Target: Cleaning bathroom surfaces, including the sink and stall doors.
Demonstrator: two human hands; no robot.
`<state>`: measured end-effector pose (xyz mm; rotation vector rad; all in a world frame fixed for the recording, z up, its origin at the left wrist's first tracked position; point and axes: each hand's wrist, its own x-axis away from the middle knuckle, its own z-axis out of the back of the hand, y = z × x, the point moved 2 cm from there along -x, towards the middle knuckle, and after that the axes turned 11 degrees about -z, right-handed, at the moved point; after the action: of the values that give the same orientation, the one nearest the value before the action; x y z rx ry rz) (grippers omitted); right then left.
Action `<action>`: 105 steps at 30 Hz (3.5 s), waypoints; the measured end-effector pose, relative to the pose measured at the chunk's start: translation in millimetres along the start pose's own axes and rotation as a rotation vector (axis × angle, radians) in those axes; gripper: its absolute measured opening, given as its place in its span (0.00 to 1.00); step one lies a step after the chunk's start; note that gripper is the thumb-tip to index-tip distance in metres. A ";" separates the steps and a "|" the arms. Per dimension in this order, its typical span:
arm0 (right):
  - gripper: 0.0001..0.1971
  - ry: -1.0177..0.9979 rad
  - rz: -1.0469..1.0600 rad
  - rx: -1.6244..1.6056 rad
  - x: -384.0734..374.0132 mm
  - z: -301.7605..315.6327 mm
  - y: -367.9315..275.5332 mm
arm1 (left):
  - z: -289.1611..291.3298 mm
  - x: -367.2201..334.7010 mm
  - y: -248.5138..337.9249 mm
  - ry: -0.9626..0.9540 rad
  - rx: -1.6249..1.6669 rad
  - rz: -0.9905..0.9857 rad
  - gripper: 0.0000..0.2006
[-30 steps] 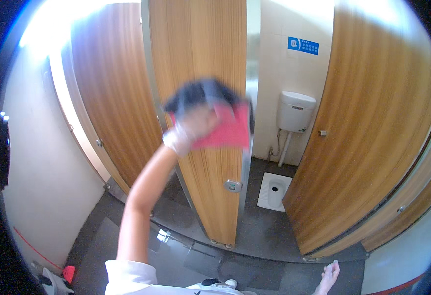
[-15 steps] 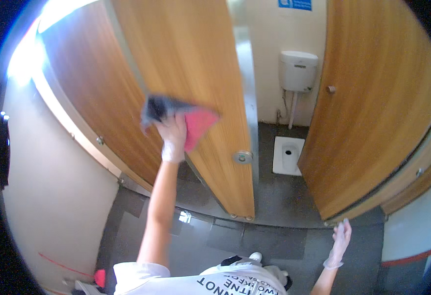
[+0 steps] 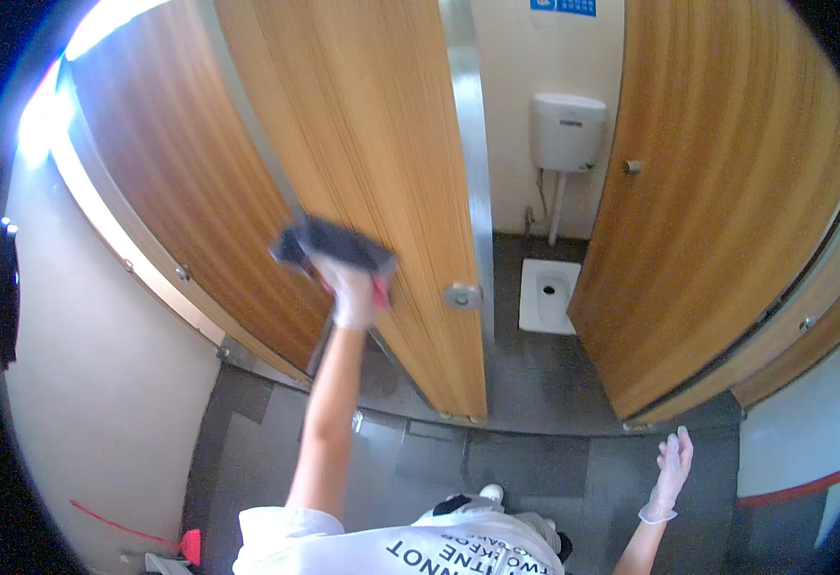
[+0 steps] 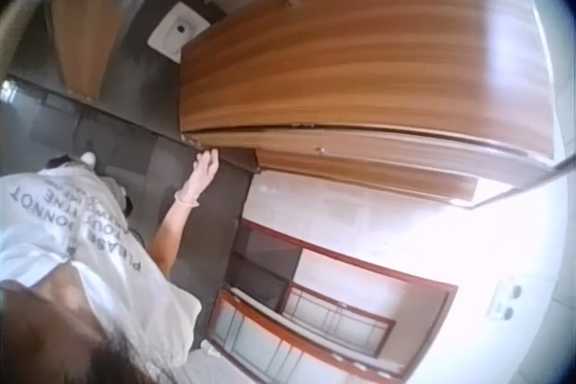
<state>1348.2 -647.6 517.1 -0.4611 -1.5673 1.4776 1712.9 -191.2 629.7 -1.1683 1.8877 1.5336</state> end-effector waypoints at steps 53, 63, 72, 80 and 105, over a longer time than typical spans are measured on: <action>0.15 0.210 -0.016 -0.218 19.0 68.0 99.8 | -185.3 26.5 135.8 -1.450 -0.303 -0.342 0.12; 0.18 0.308 0.032 -0.315 -26.8 146.8 77.7 | -318.0 122.2 41.8 -1.409 0.152 0.022 0.07; 0.23 0.375 -0.048 -0.497 -37.1 305.3 31.5 | -602.6 211.0 126.7 -1.429 0.069 -0.598 0.20; 0.25 0.434 -0.148 -0.418 -93.3 404.0 43.9 | -709.5 41.8 282.5 -0.729 -0.347 -1.283 0.22; 0.24 0.655 -0.199 -0.692 -114.9 470.8 105.7 | -644.4 295.6 174.8 -1.274 0.001 -0.329 0.11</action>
<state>1000.4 -992.2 437.5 -1.0296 -1.4758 0.5010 1516.4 -892.0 688.2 -0.2488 0.7808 1.4798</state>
